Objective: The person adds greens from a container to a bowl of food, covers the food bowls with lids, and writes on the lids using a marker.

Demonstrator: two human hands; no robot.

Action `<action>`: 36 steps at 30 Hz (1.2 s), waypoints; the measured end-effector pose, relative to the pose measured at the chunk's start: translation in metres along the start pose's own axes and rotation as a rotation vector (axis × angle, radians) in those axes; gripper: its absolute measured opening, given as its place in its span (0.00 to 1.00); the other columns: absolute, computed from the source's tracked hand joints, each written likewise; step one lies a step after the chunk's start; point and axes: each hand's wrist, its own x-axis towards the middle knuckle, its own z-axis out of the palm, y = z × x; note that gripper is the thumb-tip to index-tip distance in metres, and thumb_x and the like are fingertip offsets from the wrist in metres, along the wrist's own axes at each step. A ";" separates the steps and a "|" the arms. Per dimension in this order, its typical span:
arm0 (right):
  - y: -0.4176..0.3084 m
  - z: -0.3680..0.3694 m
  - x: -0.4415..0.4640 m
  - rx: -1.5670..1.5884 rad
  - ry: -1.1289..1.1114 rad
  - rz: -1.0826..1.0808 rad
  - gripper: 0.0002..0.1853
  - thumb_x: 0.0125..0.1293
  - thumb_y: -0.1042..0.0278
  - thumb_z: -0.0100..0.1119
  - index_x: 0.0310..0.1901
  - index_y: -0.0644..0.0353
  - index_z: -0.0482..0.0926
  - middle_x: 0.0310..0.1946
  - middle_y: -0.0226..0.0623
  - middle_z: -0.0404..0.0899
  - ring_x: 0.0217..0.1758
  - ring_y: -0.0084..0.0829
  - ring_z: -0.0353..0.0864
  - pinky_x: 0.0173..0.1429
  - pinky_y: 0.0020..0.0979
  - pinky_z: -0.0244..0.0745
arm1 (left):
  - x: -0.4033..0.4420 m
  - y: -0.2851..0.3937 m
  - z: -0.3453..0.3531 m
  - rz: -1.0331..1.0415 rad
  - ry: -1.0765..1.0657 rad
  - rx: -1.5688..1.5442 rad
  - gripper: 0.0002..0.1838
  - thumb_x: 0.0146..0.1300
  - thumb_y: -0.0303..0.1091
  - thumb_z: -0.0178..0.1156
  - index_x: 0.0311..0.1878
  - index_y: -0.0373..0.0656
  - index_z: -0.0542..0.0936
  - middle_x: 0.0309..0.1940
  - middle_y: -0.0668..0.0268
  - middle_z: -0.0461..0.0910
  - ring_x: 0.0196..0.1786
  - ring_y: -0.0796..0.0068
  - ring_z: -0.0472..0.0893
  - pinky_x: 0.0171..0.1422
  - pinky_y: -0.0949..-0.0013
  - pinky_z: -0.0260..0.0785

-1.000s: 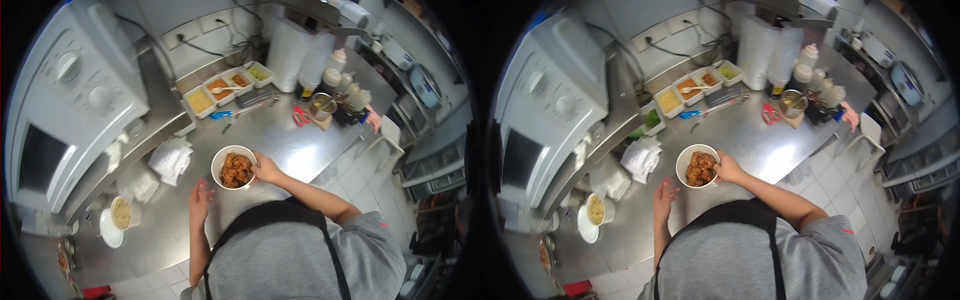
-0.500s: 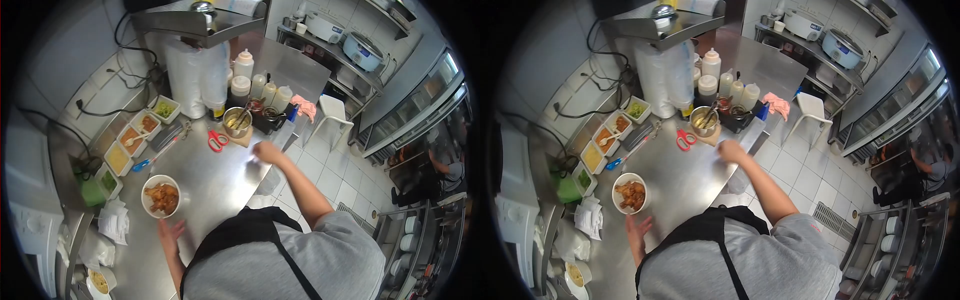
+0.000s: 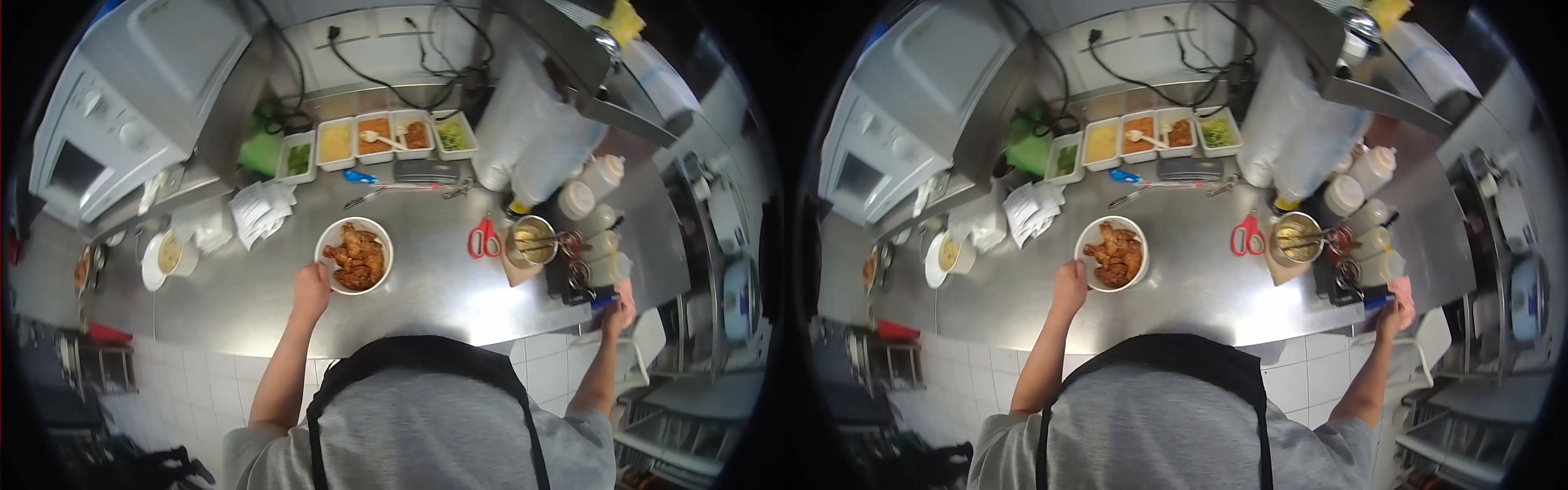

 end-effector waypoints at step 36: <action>-0.653 -0.101 -0.053 0.605 -0.562 -0.573 0.03 0.52 0.78 0.58 0.29 0.62 0.74 0.32 0.41 0.74 0.37 0.45 0.76 0.38 0.39 0.73 | -0.021 -0.030 -0.064 0.119 -0.586 -0.257 0.12 0.62 0.27 0.46 0.47 0.32 0.72 0.36 0.41 0.78 0.41 0.40 0.77 0.48 0.49 0.68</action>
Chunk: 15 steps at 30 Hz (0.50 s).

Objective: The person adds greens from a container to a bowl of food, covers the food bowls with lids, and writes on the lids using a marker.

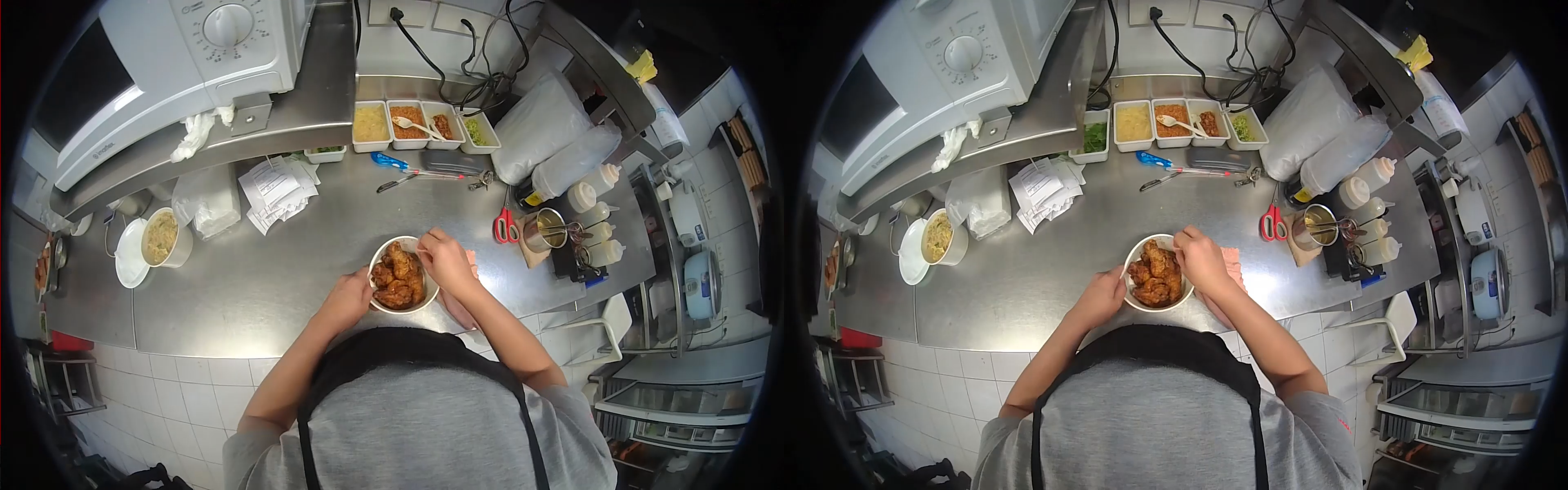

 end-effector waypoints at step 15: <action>0.023 -0.005 0.013 0.888 0.168 0.401 0.06 0.59 0.73 0.63 0.28 0.64 0.77 0.31 0.38 0.83 0.32 0.26 0.82 0.39 0.27 0.76 | 0.005 -0.018 -0.013 0.076 -0.081 0.141 0.15 0.64 0.33 0.45 0.47 0.33 0.73 0.41 0.42 0.77 0.45 0.41 0.76 0.52 0.49 0.67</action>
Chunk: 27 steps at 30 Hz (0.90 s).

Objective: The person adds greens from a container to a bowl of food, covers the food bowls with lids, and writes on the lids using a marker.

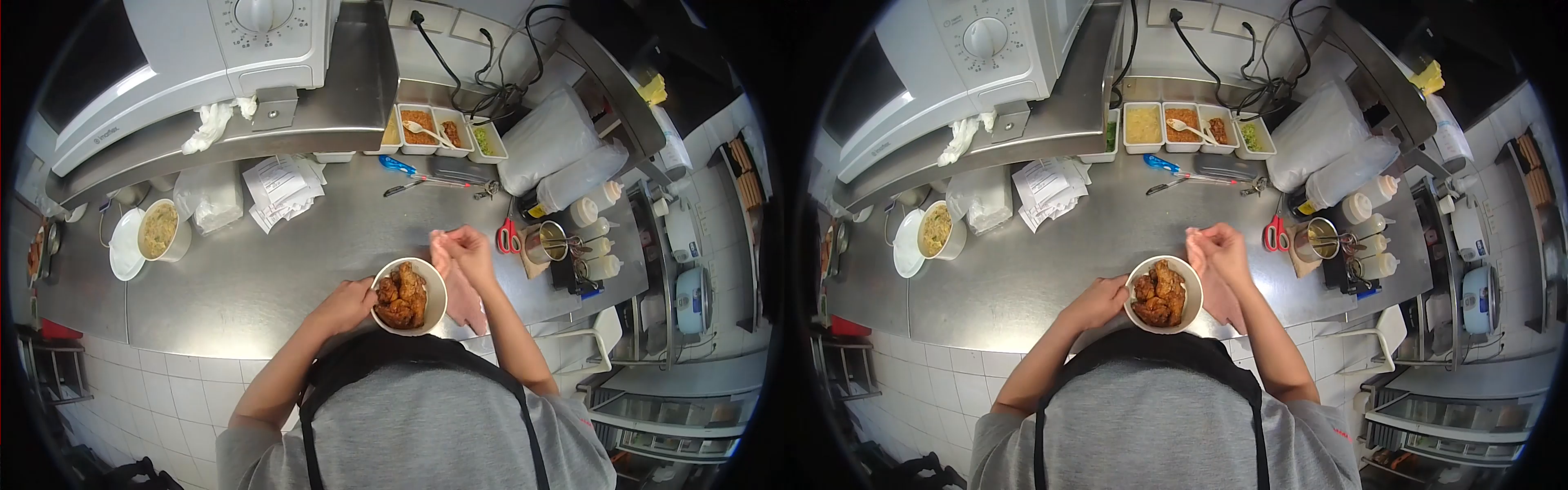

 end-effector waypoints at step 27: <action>-0.015 0.019 0.000 -0.800 -0.462 -0.512 0.06 0.46 0.80 0.60 0.25 0.64 0.72 0.27 0.42 0.72 0.29 0.45 0.76 0.34 0.38 0.72 | 0.068 0.008 -0.031 0.296 0.069 0.209 0.08 0.56 0.32 0.60 0.33 0.38 0.83 0.27 0.56 0.79 0.34 0.56 0.78 0.42 0.60 0.71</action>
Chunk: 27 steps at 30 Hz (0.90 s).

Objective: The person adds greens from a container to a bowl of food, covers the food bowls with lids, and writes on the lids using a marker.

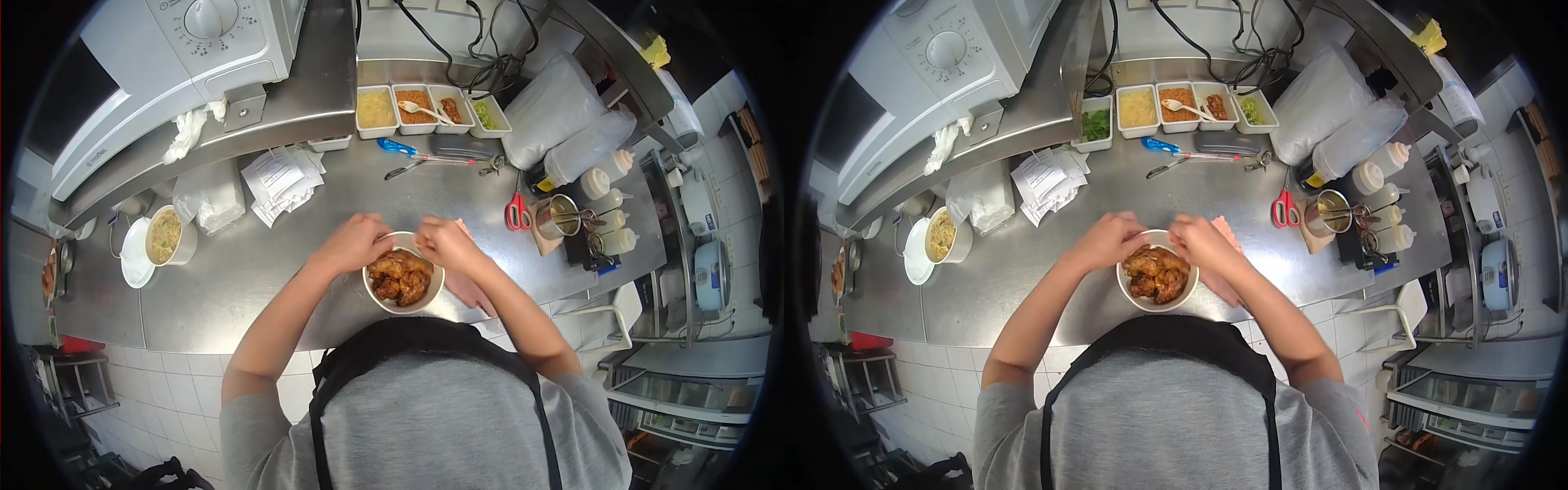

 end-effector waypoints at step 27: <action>0.081 -0.022 -0.091 -0.325 0.255 0.667 0.33 0.54 0.54 0.59 0.62 0.55 0.63 0.63 0.59 0.55 0.67 0.62 0.52 0.65 0.61 0.51 | -0.031 0.155 -0.159 0.165 0.149 -0.061 0.07 0.63 0.32 0.58 0.36 0.39 0.82 0.32 0.58 0.82 0.35 0.62 0.81 0.42 0.67 0.72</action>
